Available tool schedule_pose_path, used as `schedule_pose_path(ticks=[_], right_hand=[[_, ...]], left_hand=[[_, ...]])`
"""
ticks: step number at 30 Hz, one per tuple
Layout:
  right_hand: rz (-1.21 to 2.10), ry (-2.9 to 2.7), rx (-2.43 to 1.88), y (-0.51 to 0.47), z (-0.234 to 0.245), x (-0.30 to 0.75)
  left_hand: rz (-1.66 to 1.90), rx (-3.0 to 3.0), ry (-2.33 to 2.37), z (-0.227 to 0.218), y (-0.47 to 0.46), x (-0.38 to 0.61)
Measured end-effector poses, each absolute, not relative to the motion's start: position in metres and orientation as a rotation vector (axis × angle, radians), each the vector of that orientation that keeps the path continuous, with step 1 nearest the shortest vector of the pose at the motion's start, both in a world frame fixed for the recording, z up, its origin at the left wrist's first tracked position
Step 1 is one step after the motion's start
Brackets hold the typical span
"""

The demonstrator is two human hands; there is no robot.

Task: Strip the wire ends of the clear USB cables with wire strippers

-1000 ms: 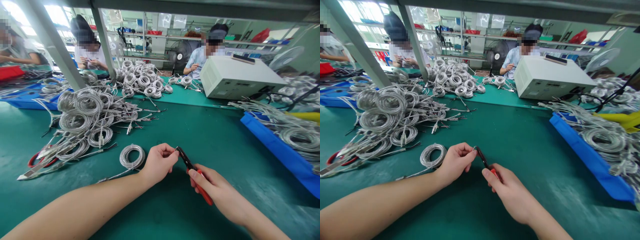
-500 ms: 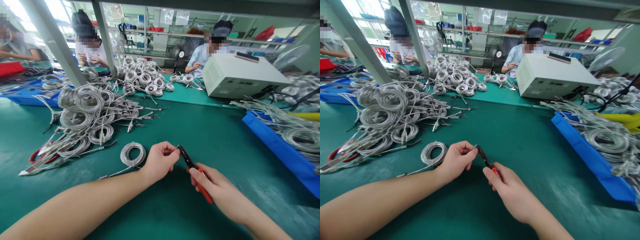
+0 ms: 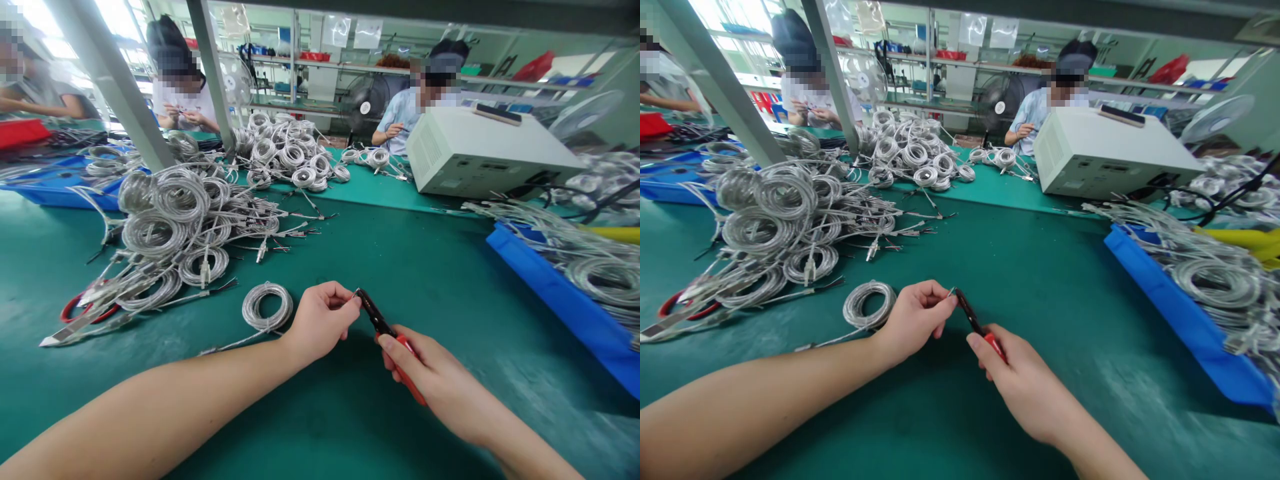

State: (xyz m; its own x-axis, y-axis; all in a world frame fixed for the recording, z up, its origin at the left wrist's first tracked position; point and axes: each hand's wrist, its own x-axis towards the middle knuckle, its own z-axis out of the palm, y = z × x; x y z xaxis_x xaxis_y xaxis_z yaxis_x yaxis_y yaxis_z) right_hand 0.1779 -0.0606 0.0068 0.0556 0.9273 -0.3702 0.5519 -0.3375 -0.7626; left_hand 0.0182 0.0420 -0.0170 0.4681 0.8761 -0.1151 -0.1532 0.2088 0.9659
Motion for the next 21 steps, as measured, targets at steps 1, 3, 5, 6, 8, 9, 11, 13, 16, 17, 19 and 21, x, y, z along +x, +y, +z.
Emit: schedule_pose_path(ticks=[1, 3, 5, 6, 8, 9, 11, 13, 16, 17, 19, 21], right_hand=[[1.203, -1.474, -1.924, -0.0606, 0.0065, 0.1779], [1.200, -1.474, -1.923, -0.0606, 0.0056, 0.1782], [1.186, -1.483, -1.917, -0.0604, 0.0046, 0.1786], [1.181, -1.489, -1.914, -0.0602, 0.0041, 0.1788], [1.176, -1.495, -1.912, -0.0598, 0.0033, 0.1791], [1.174, -1.496, -1.912, -0.0596, 0.0029, 0.1791], [1.172, -1.496, -1.913, -0.0592, 0.0022, 0.1791], [1.171, -1.496, -1.910, -0.0591, 0.0019, 0.1789], [1.163, -1.496, -1.913, -0.0593, 0.0020, 0.1786], [1.159, -1.499, -1.917, -0.0594, 0.0021, 0.1785], [1.148, -1.507, -1.929, -0.0597, 0.0020, 0.1784], [1.135, -1.517, -1.938, -0.0603, 0.0014, 0.1784]], left_hand=[[0.834, 1.134, 0.796, -0.0174, 0.0420, 0.0180], [0.835, 1.137, 0.792, -0.0184, 0.0420, 0.0177], [0.835, 1.141, 0.789, -0.0194, 0.0418, 0.0173], [0.836, 1.143, 0.787, -0.0198, 0.0416, 0.0171], [0.839, 1.142, 0.782, -0.0203, 0.0415, 0.0170], [0.840, 1.139, 0.780, -0.0203, 0.0415, 0.0170], [0.842, 1.133, 0.779, -0.0201, 0.0417, 0.0171], [0.841, 1.132, 0.778, -0.0199, 0.0418, 0.0172], [0.839, 1.132, 0.771, -0.0200, 0.0415, 0.0169], [0.839, 1.130, 0.770, -0.0202, 0.0412, 0.0169], [0.841, 1.125, 0.771, -0.0205, 0.0406, 0.0169], [0.847, 1.118, 0.772, -0.0208, 0.0402, 0.0171]])
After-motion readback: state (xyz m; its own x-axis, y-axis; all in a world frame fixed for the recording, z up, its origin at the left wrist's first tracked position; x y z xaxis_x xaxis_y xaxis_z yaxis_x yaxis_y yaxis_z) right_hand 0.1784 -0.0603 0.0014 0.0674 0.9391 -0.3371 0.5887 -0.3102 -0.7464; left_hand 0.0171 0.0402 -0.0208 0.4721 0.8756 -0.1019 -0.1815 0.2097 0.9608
